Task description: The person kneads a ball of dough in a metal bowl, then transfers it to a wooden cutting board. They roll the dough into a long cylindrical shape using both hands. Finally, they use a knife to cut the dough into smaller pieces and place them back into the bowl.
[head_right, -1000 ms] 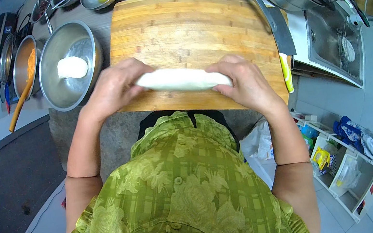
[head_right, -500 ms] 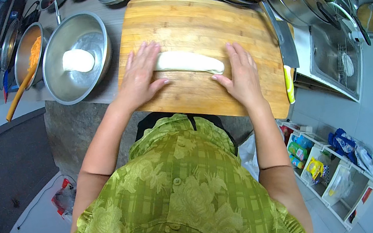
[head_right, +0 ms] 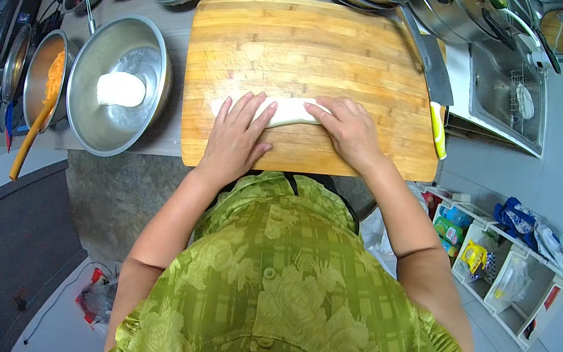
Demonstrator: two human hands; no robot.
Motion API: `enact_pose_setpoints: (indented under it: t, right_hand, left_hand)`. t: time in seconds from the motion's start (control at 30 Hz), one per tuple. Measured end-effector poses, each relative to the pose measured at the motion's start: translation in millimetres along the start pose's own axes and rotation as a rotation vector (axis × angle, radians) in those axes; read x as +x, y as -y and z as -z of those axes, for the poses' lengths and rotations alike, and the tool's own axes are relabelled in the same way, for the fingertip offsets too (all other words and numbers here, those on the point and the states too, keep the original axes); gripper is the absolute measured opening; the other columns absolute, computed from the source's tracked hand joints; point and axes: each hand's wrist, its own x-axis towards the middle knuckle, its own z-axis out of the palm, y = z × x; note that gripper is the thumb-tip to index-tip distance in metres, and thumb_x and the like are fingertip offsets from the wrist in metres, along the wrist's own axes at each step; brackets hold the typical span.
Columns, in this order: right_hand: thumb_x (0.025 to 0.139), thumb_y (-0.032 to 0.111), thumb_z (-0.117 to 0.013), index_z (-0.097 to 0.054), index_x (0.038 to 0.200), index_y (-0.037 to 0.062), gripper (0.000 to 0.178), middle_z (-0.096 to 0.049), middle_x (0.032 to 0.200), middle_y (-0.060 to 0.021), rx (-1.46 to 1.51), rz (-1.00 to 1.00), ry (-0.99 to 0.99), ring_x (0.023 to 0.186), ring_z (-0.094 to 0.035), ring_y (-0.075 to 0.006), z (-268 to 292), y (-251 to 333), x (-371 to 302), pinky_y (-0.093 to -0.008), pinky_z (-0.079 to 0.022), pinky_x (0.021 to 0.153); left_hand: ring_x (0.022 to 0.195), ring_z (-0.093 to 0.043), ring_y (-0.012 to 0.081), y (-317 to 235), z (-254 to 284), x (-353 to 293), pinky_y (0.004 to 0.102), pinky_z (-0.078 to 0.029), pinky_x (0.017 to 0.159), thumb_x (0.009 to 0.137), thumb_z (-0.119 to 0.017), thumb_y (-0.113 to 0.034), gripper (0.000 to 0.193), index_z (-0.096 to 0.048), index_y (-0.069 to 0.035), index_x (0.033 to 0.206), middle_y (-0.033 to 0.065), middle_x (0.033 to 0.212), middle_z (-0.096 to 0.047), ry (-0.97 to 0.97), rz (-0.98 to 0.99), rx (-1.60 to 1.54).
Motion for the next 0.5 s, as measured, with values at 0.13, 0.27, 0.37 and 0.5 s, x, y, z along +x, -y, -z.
enact_pose_setpoints:
  t: [0.13,0.27,0.37,0.5]
  right_hand:
    - [0.087,0.028,-0.073,-0.062,0.135,0.0106,0.052,-0.063,0.131,-0.0145,0.073,-0.089,0.001,0.115,-0.058,-0.0355,9.1,11.1,5.4,-0.0464,-0.044,0.102]
    - [0.087,0.043,-0.073,-0.053,0.143,0.0087,0.069,-0.049,0.146,-0.0203,-0.036,-0.134,-0.038,0.135,-0.045,-0.0395,1.5,29.0,39.2,-0.054,-0.032,0.113]
    - [0.089,0.044,-0.071,-0.047,0.147,0.0081,0.072,-0.041,0.154,-0.0215,-0.126,-0.153,0.059,0.143,-0.037,-0.0405,-24.5,29.7,39.6,-0.0569,-0.028,0.115]
    - [0.087,0.035,-0.075,-0.046,0.149,0.0097,0.072,-0.044,0.151,-0.0201,-0.038,-0.115,0.155,0.139,-0.042,-0.0377,-27.6,41.3,6.6,-0.0557,-0.031,0.115]
  left_hand:
    - [0.142,-0.04,0.0362,8.5,-4.4,6.8,0.0563,-0.028,0.118,0.081,-0.079,-0.034,0.083,-0.042,-0.011,0.151,0.0162,0.152,-0.044,-0.088,0.066,-0.133]
    - [0.142,-0.041,0.0365,16.6,-4.2,25.7,0.0564,-0.028,0.117,0.078,-0.08,-0.038,0.085,-0.044,-0.012,0.15,0.0166,0.15,-0.046,-0.165,0.076,0.057]
    - [0.141,-0.041,0.0371,20.9,-2.0,24.4,0.0561,-0.03,0.117,0.079,-0.079,-0.037,0.084,-0.044,-0.013,0.151,0.0169,0.149,-0.046,-0.031,0.042,0.031]
    - [0.138,-0.044,0.0362,13.8,6.4,-1.2,0.0551,-0.031,0.116,0.083,-0.076,-0.032,0.078,-0.043,-0.015,0.151,0.0165,0.148,-0.047,0.059,0.004,0.025]
